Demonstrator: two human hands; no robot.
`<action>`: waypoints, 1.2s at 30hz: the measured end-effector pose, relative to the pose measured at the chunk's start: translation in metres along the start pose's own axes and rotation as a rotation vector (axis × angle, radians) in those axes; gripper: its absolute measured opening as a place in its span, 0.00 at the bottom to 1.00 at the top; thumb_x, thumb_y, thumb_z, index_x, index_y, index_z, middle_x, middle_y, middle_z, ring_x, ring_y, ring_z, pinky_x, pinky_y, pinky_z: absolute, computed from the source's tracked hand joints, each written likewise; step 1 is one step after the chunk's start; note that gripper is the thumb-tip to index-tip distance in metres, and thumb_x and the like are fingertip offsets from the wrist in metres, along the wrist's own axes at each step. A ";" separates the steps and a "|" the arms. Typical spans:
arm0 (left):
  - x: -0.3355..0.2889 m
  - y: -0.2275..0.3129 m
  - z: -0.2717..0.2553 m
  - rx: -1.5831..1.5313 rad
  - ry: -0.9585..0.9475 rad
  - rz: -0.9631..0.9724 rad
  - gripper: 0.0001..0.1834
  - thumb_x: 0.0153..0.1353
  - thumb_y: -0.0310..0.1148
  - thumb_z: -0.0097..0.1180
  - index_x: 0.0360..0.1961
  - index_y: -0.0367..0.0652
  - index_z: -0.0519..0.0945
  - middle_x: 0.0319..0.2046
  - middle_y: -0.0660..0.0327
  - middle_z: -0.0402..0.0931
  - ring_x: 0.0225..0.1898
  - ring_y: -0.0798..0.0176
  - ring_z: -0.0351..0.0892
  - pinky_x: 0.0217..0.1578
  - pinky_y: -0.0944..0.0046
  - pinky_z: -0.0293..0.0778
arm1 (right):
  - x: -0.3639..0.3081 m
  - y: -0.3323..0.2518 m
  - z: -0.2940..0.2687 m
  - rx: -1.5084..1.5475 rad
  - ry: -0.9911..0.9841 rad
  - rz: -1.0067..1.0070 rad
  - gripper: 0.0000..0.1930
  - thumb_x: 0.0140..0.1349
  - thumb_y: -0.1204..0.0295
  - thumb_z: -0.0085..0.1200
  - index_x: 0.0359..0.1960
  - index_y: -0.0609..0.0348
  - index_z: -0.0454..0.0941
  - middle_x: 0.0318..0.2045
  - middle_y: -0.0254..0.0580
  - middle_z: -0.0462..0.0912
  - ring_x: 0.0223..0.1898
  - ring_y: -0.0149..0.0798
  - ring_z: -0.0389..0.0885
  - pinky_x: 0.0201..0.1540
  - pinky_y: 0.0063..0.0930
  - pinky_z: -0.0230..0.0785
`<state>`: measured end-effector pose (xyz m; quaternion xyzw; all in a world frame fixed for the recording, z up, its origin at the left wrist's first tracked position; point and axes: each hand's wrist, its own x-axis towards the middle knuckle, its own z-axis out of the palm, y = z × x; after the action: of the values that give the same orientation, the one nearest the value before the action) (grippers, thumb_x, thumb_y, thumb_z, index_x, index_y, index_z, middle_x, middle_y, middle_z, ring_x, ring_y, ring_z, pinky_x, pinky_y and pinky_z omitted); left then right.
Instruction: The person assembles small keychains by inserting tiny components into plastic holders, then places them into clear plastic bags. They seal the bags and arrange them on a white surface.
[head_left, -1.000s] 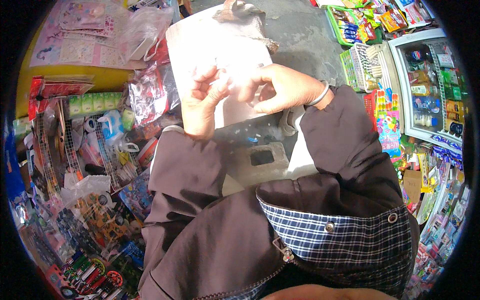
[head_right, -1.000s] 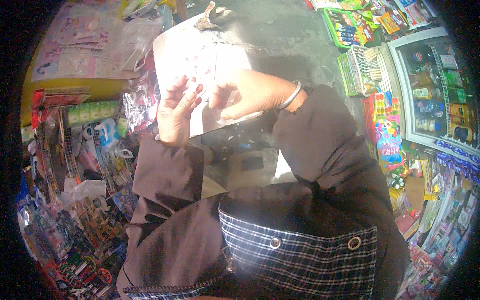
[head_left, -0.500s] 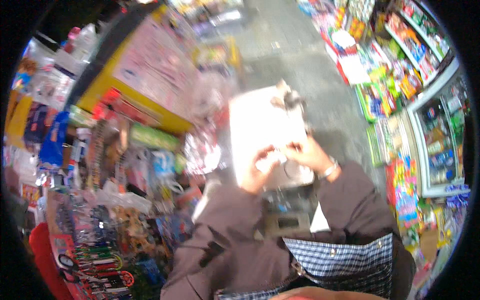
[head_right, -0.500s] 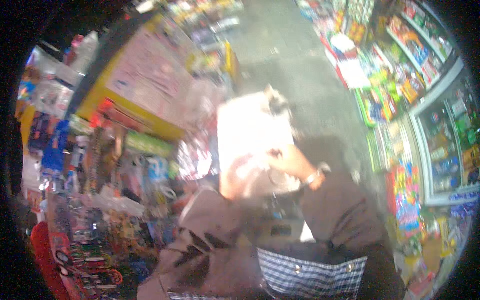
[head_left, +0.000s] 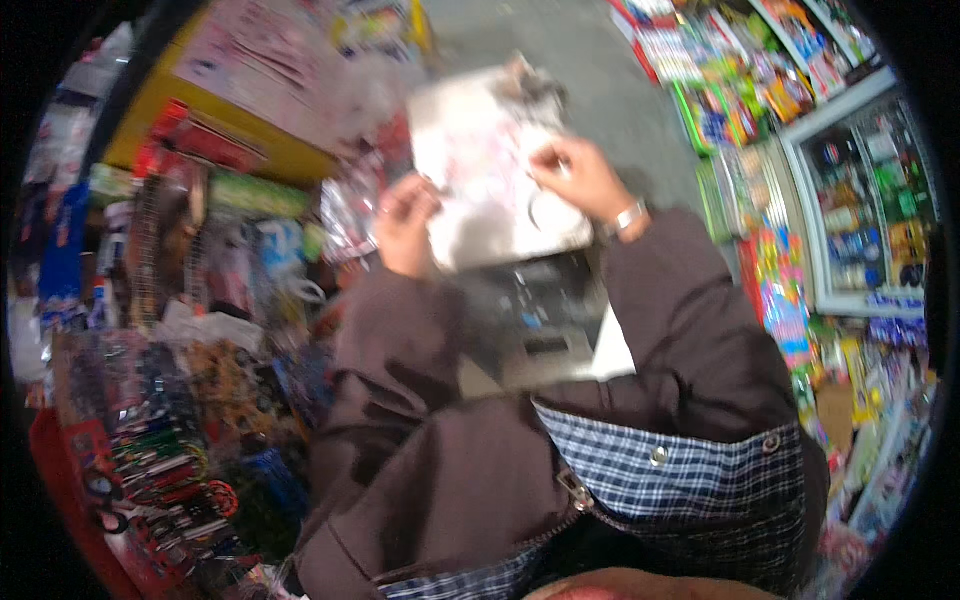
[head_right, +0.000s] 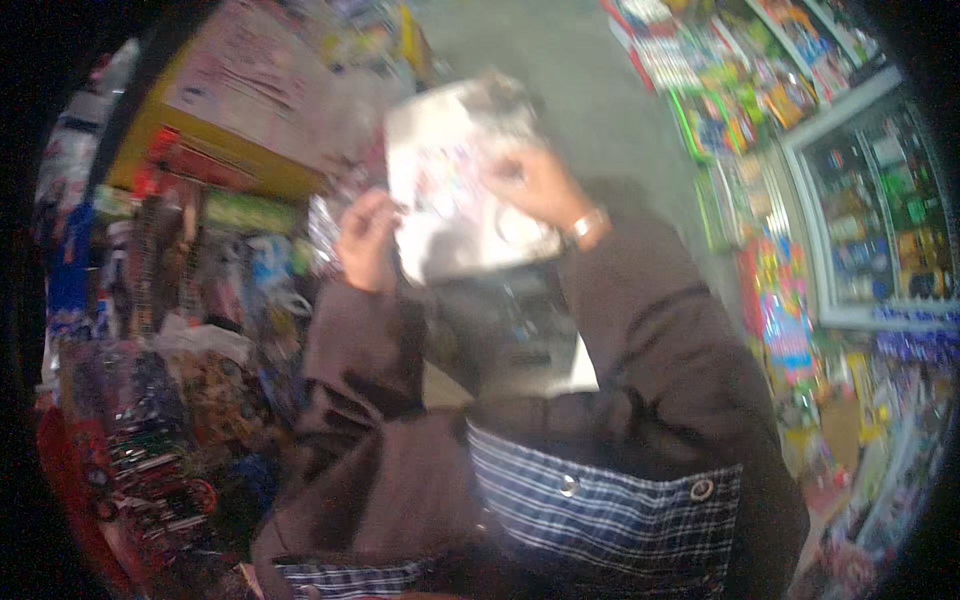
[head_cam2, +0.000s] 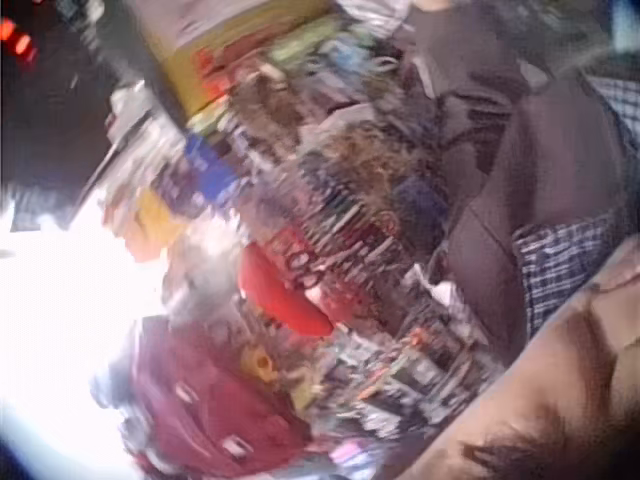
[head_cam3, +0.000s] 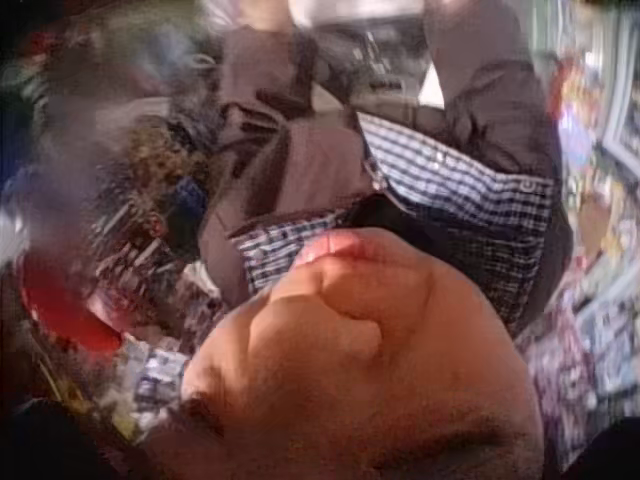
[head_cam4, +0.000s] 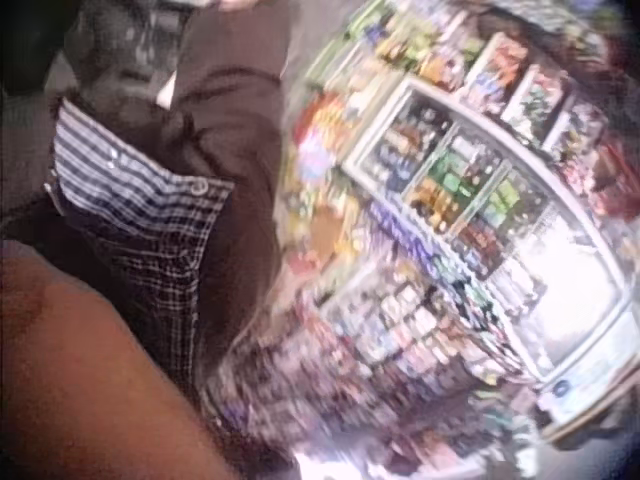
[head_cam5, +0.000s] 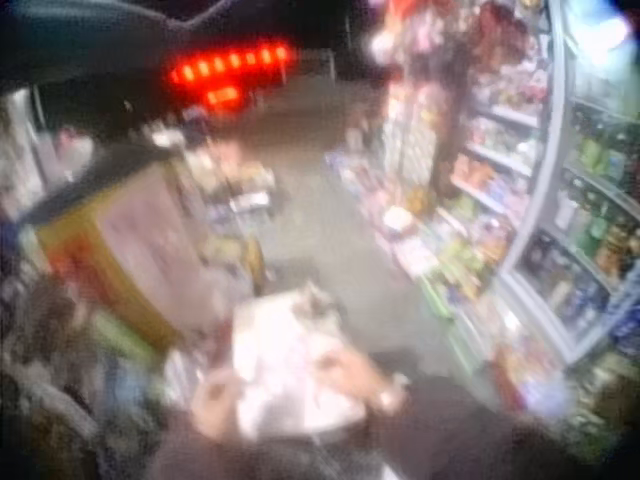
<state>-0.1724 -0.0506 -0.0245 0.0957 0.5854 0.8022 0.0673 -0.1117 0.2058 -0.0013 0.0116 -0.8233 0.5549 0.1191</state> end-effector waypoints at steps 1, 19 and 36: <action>-0.003 0.000 -0.004 -0.003 0.046 -0.042 0.14 0.58 0.23 0.59 0.46 0.40 0.77 0.43 0.60 0.77 0.45 0.62 0.78 0.44 0.65 0.74 | -0.002 0.003 0.000 -0.050 -0.017 0.007 0.10 0.57 0.70 0.61 0.34 0.65 0.80 0.30 0.38 0.83 0.34 0.28 0.78 0.39 0.25 0.71; 0.001 0.025 -0.023 -0.198 0.150 -0.220 0.15 0.60 0.29 0.61 0.49 0.43 0.75 0.44 0.64 0.78 0.45 0.66 0.80 0.45 0.68 0.74 | -0.009 0.021 0.004 -0.666 -0.304 0.044 0.11 0.52 0.66 0.55 0.37 0.53 0.81 0.35 0.48 0.82 0.40 0.53 0.80 0.41 0.43 0.72; 0.017 0.006 -0.047 -0.298 0.099 -0.334 0.15 0.59 0.24 0.60 0.48 0.40 0.77 0.44 0.61 0.78 0.44 0.62 0.81 0.41 0.68 0.77 | 0.020 -0.011 0.041 -0.509 -0.157 -0.355 0.21 0.45 0.77 0.56 0.46 0.54 0.78 0.44 0.43 0.78 0.48 0.49 0.73 0.55 0.38 0.64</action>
<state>-0.1996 -0.0921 -0.0317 -0.0529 0.4706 0.8614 0.1836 -0.1366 0.1657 -0.0015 0.1677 -0.9275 0.2989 0.1495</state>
